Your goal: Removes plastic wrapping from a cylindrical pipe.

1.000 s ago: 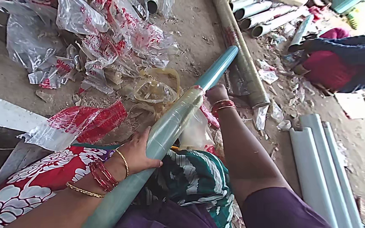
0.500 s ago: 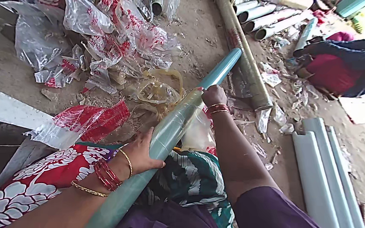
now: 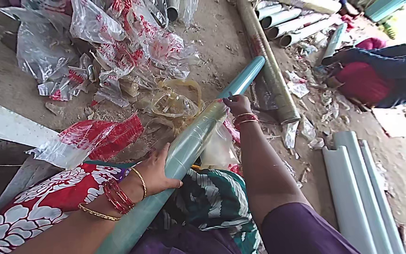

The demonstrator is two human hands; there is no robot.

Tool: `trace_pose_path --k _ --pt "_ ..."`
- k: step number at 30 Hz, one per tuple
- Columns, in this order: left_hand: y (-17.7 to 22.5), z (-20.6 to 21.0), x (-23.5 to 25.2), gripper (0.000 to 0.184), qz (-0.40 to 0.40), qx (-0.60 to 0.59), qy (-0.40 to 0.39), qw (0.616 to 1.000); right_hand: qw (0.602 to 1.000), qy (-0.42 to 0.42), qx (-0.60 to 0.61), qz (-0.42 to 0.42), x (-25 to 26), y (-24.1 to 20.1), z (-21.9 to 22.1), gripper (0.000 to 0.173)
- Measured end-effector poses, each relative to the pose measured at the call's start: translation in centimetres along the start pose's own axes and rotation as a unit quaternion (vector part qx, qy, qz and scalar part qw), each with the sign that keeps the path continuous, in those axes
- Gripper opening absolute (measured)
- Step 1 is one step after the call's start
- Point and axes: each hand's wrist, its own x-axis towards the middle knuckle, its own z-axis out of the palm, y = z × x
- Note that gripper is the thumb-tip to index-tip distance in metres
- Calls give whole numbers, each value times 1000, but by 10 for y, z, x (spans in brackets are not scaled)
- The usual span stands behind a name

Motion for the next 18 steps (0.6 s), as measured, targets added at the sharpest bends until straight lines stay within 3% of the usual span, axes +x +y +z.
trace_pose_path --k 4,13,18 --pt "0 -2 1 122 -5 9 -6 1000 994 38 -103 -24 -3 -14 9 22" --pt "-2 0 3 124 0 -19 -1 1000 992 119 -34 -9 -14 -10 24 18" --pt "-2 2 6 124 0 -21 3 1000 989 -40 -135 -37 -2 -15 1 29"
